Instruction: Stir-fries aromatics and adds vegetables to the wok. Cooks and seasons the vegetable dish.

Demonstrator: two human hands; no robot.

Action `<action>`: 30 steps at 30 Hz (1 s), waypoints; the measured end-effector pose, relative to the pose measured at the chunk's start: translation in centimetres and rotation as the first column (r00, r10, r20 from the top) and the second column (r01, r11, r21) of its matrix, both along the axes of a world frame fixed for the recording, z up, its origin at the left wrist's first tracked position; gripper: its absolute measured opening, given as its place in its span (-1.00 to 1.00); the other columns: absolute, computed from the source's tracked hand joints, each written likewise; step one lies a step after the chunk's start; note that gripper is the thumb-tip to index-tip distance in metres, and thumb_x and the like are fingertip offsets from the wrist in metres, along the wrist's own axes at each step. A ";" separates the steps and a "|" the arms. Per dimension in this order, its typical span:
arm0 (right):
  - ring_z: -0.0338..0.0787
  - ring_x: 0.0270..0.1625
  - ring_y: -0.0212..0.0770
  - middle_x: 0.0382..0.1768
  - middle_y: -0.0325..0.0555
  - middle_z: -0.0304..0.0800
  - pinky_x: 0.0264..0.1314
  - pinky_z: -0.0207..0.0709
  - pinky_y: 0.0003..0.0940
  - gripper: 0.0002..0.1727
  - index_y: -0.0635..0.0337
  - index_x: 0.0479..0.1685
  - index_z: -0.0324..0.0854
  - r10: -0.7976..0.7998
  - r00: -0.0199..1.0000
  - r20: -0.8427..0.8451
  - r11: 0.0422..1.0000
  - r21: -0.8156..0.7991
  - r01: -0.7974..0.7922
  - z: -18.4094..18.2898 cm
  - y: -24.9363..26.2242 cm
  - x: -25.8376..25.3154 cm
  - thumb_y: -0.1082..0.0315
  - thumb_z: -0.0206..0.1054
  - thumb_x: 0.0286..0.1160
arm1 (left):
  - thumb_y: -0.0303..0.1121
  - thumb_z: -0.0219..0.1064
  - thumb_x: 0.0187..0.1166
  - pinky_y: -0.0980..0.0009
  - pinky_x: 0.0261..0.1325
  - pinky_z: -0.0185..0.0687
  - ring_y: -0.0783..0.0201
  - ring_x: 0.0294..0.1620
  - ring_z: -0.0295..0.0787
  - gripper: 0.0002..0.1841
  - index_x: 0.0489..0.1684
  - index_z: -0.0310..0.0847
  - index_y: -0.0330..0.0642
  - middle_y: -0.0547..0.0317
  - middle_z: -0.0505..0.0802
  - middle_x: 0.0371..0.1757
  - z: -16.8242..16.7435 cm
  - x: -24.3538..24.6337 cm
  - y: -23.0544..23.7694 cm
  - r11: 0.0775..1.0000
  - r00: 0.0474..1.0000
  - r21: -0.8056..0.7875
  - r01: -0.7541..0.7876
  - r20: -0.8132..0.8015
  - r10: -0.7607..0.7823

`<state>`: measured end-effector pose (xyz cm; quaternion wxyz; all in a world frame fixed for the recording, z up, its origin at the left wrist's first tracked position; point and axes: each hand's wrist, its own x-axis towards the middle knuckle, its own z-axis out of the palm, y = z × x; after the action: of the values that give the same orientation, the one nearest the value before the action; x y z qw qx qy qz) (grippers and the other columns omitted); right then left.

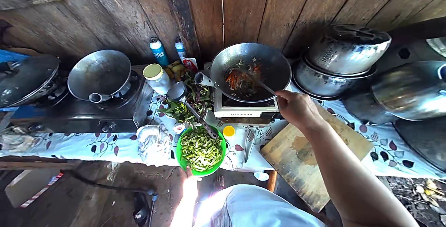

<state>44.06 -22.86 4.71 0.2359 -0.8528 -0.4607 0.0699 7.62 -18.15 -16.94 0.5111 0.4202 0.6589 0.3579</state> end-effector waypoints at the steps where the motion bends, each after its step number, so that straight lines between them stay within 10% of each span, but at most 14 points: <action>1: 0.84 0.06 0.41 -0.05 0.31 0.87 0.08 0.57 0.46 -0.66 0.16 0.28 0.78 0.023 1.000 -0.005 0.999 -0.033 -0.023 1.1 -1.0 -0.4 0.38 0.11 0.80 | -0.27 -0.13 0.95 0.21 -0.30 0.76 0.15 -0.20 0.79 -0.51 0.78 0.06 -0.27 -0.31 0.67 0.27 -0.1 -0.3 0.1 1.000 1.000 0.009 -0.009 -0.004 0.009; 8: 0.80 -0.44 0.20 -0.48 0.10 0.79 -0.46 0.54 0.24 -0.70 0.15 -0.06 0.87 0.166 0.956 0.242 0.982 0.049 -0.183 5.1 -8.2 -1.3 0.39 0.17 0.61 | -0.34 -0.08 0.91 0.26 -0.48 0.73 0.21 -0.44 0.76 -0.60 0.61 0.26 -0.31 -0.16 0.76 -0.06 2.4 -2.7 -0.6 0.998 0.995 0.006 -0.060 -0.077 0.060; 11: 0.84 -0.15 0.43 -0.23 0.30 0.86 -0.19 0.57 0.48 -0.71 0.15 0.12 0.84 0.093 0.989 0.114 0.994 -0.072 -0.085 3.8 -5.6 -1.1 0.40 0.17 0.76 | -0.43 0.01 0.85 0.03 0.15 0.70 0.01 0.11 0.73 -0.59 0.60 0.32 -0.42 -0.35 0.71 0.26 2.6 -3.7 -0.5 0.998 0.990 0.022 -0.064 -0.124 0.066; 17: 0.75 0.10 0.65 0.03 0.56 0.78 0.00 0.48 0.63 -0.61 0.26 0.36 0.69 -0.073 0.994 0.075 0.996 -0.046 0.077 -0.6 -0.8 1.3 0.35 0.01 0.84 | -0.42 -0.07 0.84 0.23 0.13 0.73 0.20 0.16 0.72 -0.51 0.73 0.14 -0.35 -0.23 0.65 0.38 4.2 -4.2 -0.5 0.992 0.987 0.078 0.104 -0.130 -0.094; 22: 0.76 0.08 0.63 0.02 0.52 0.79 -0.01 0.48 0.62 -0.65 0.28 0.28 0.74 -0.006 0.996 0.084 1.000 -0.009 0.007 -1.3 -0.9 1.6 0.38 0.09 0.79 | -0.44 0.00 0.83 0.21 0.59 0.48 0.06 0.50 0.60 -0.53 0.66 0.25 -0.49 -0.36 0.61 0.50 3.4 -6.4 -0.3 0.960 0.912 0.041 0.276 -0.327 -0.248; 30: 0.65 0.23 0.69 0.33 0.64 0.54 0.07 0.48 0.62 -0.60 0.28 0.47 0.58 -0.157 0.987 0.028 0.970 -0.185 0.160 -2.2 0.1 1.7 0.45 0.10 0.75 | -0.43 -0.02 0.82 0.31 0.48 0.56 0.20 0.39 0.66 -0.55 0.59 0.33 -0.51 -0.28 0.69 0.40 1.6 -6.1 -0.9 0.956 0.946 0.082 0.283 -0.192 -0.263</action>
<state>45.71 -22.75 2.52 0.1565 -0.9057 -0.3840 0.0881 1.47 -19.02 -15.33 0.4708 0.5650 0.6170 0.2798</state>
